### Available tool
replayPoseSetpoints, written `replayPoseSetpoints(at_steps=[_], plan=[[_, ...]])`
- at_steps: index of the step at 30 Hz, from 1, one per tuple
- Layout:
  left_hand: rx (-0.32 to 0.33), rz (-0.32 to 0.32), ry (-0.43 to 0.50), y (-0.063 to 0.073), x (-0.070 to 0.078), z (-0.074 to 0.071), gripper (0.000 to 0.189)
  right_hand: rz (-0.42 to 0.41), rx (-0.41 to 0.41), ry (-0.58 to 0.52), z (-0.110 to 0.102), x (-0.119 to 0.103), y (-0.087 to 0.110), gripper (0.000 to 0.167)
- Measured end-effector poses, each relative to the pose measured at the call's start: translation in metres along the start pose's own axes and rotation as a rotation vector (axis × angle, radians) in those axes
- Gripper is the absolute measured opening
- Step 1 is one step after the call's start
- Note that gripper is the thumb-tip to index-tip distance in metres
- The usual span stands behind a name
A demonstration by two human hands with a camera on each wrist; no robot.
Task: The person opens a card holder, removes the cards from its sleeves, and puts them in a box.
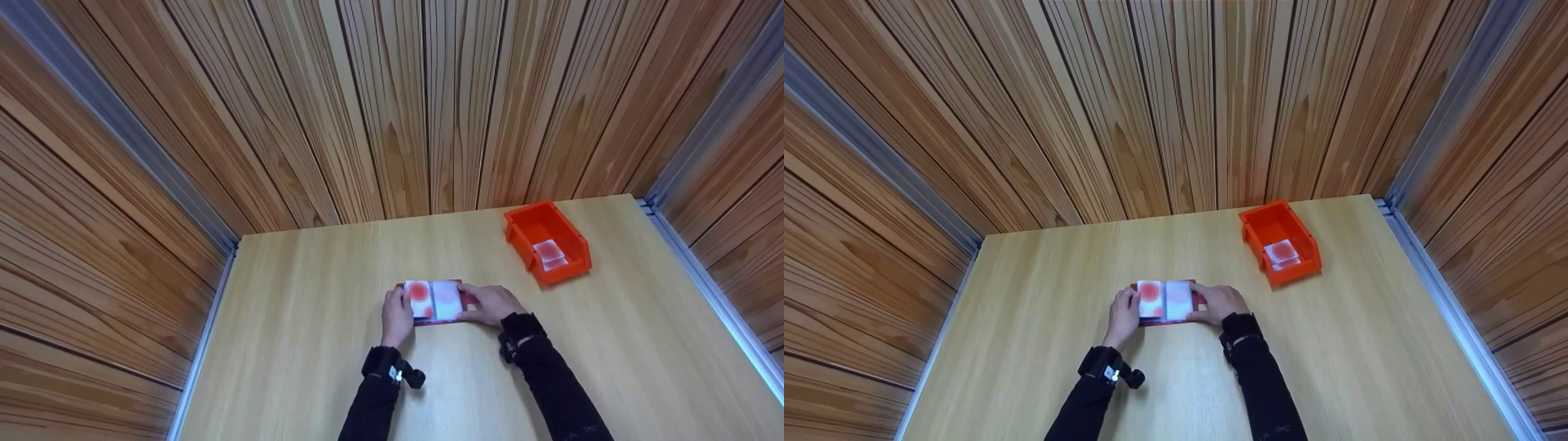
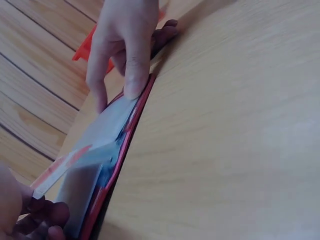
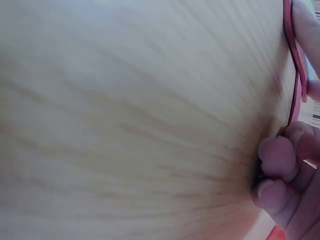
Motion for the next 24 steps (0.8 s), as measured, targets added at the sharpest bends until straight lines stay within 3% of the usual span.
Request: replayPoseSetpoints(at_steps=[13, 20, 24], plan=[[0.029, -0.001, -0.013, 0.004, -0.001, -0.009, 0.022, 0.041, -0.015, -0.020, 0.001, -0.007, -0.002, 0.085], [0.025, 0.033, 0.027, 0.007, 0.012, -0.013, 0.019, 0.120, -0.041, -0.102, -0.005, -0.007, 0.000, 0.084], [0.050, 0.075, 0.066, 0.007, 0.021, -0.017, 0.020, 0.159, -0.011, -0.176, -0.013, -0.013, -0.002, 0.069]])
Point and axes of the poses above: each hand's wrist, its own y-axis away from the middle knuckle, its own z-axis out of the palm, x = y × z, the point moved 1 cm from there along -y, towards the middle knuckle, and after that the axes turned 6 degrees about -y, right-handed, at the moved point
